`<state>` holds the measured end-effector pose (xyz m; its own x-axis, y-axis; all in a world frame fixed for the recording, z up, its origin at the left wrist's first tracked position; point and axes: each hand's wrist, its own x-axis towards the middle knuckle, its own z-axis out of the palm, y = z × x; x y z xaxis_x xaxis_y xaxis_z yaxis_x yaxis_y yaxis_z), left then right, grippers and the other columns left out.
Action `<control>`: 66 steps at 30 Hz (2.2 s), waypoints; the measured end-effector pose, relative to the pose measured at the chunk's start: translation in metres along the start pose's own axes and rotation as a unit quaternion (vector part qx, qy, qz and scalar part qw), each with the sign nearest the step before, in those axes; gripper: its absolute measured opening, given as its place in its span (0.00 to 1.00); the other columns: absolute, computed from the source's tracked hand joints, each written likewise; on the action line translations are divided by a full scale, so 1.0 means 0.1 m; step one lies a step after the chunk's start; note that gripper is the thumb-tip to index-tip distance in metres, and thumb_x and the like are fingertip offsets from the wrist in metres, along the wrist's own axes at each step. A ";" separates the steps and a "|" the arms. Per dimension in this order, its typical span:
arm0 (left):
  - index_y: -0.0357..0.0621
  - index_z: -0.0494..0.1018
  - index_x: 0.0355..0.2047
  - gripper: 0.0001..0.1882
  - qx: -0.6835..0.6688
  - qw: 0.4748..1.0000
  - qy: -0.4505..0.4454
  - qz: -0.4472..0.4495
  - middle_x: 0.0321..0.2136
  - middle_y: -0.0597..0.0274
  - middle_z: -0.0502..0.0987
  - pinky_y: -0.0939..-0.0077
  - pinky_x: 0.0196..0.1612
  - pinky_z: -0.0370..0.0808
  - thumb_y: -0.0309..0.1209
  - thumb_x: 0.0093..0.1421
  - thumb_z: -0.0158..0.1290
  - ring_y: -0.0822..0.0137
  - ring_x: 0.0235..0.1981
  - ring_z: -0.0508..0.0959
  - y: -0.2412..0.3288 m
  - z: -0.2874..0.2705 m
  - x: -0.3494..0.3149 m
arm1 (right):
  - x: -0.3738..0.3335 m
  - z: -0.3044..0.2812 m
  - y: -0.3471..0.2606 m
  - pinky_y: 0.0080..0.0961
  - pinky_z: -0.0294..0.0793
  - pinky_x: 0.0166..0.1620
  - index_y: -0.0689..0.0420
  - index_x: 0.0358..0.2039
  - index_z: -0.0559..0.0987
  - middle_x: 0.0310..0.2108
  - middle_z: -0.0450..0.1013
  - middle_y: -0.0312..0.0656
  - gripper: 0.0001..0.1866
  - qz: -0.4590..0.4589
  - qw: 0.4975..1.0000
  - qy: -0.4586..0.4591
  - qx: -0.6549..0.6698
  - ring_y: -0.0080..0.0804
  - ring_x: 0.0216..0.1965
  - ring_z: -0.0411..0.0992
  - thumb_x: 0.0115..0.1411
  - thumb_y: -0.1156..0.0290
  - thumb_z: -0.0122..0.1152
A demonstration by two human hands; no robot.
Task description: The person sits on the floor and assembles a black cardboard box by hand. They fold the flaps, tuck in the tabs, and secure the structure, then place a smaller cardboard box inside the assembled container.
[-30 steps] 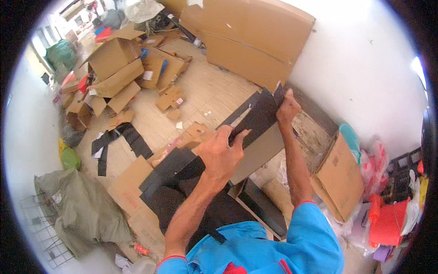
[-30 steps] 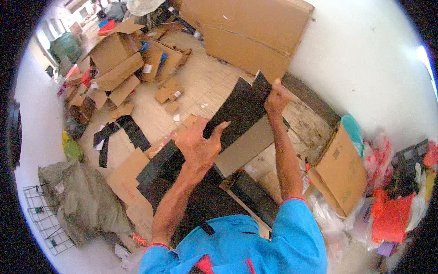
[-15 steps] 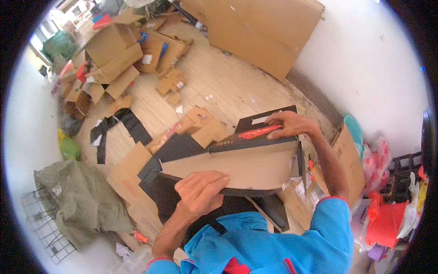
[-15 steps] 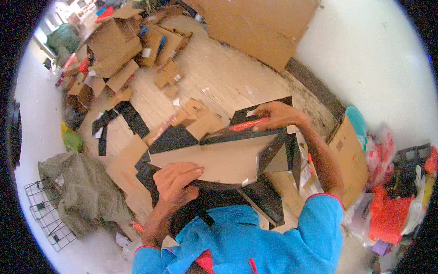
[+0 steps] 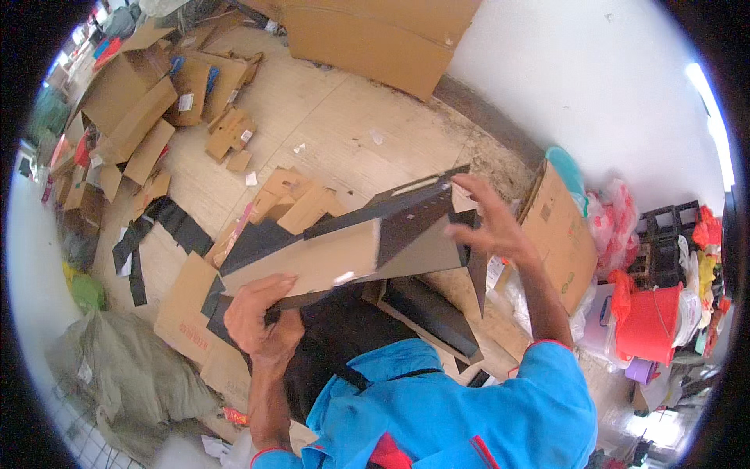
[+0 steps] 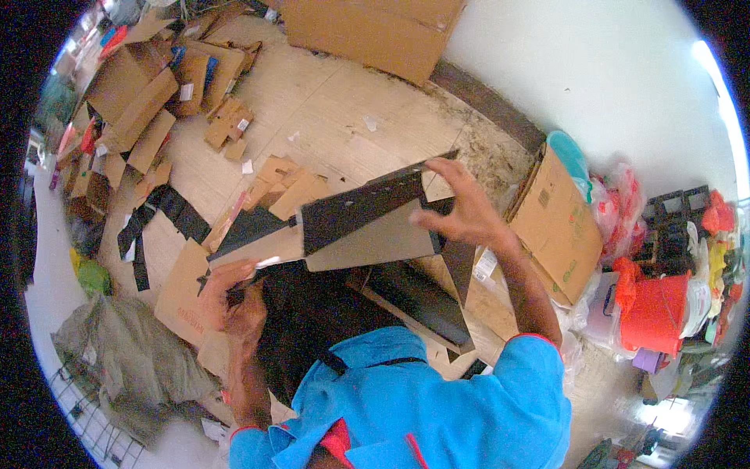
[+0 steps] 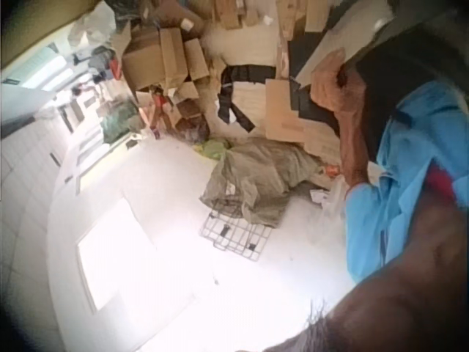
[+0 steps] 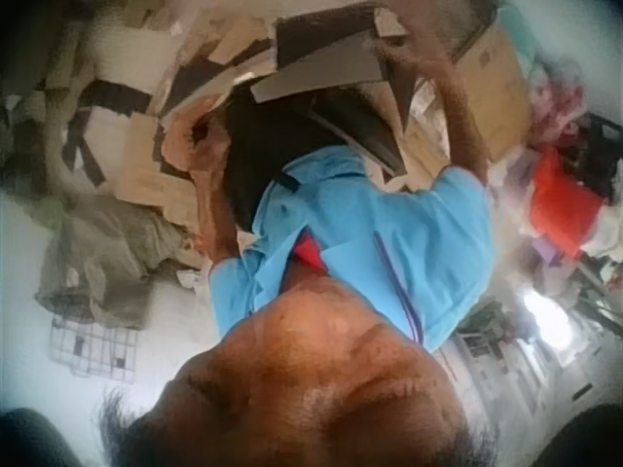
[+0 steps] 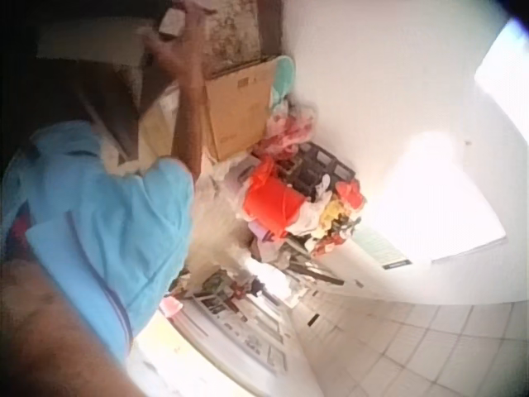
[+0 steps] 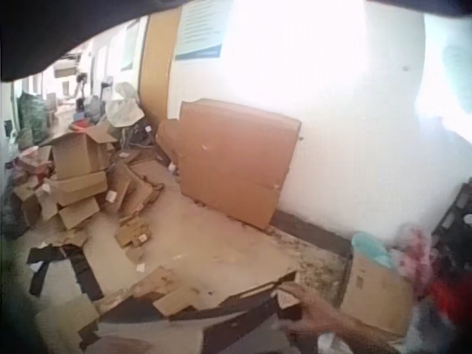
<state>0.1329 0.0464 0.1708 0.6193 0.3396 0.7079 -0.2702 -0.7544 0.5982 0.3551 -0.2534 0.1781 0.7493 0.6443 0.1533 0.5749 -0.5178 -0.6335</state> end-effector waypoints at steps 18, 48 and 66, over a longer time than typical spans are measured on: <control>0.42 0.74 0.48 0.32 0.346 0.914 -0.192 0.090 0.42 0.52 0.78 0.63 0.47 0.74 0.39 0.43 0.70 0.57 0.42 0.79 0.68 -0.83 1.01 | 0.47 0.62 -1.00 0.45 0.66 0.23 0.65 0.21 0.76 0.12 0.63 0.57 0.18 -0.118 0.988 -0.101 -0.010 0.59 0.17 0.67 0.62 0.63 0.56; 0.42 0.72 0.31 0.19 0.232 0.884 -0.399 -0.068 0.16 0.50 0.71 0.62 0.23 0.70 0.37 0.46 0.68 0.46 0.19 0.75 -0.15 -1.23 0.82 | 0.68 0.26 -0.55 0.37 0.61 0.20 0.65 0.19 0.75 0.11 0.62 0.52 0.20 -0.154 0.936 -0.316 -0.004 0.45 0.13 0.60 0.61 0.63 0.62; 0.39 0.76 0.34 0.17 0.213 0.901 -0.352 -0.137 0.20 0.59 0.76 0.72 0.29 0.71 0.31 0.46 0.69 0.66 0.22 0.75 -0.59 -1.51 1.08 | 0.91 -0.16 -0.05 0.27 0.49 0.18 0.61 0.13 0.67 0.12 0.51 0.28 0.25 -0.021 0.968 -0.246 0.046 0.16 0.17 0.51 0.60 0.61 0.65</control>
<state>0.1047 0.2118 0.2688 0.9745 0.2180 0.0525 0.1782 -0.8951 0.4087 0.4257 -0.2012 0.2074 0.4656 0.8656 -0.1841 0.5538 -0.4473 -0.7024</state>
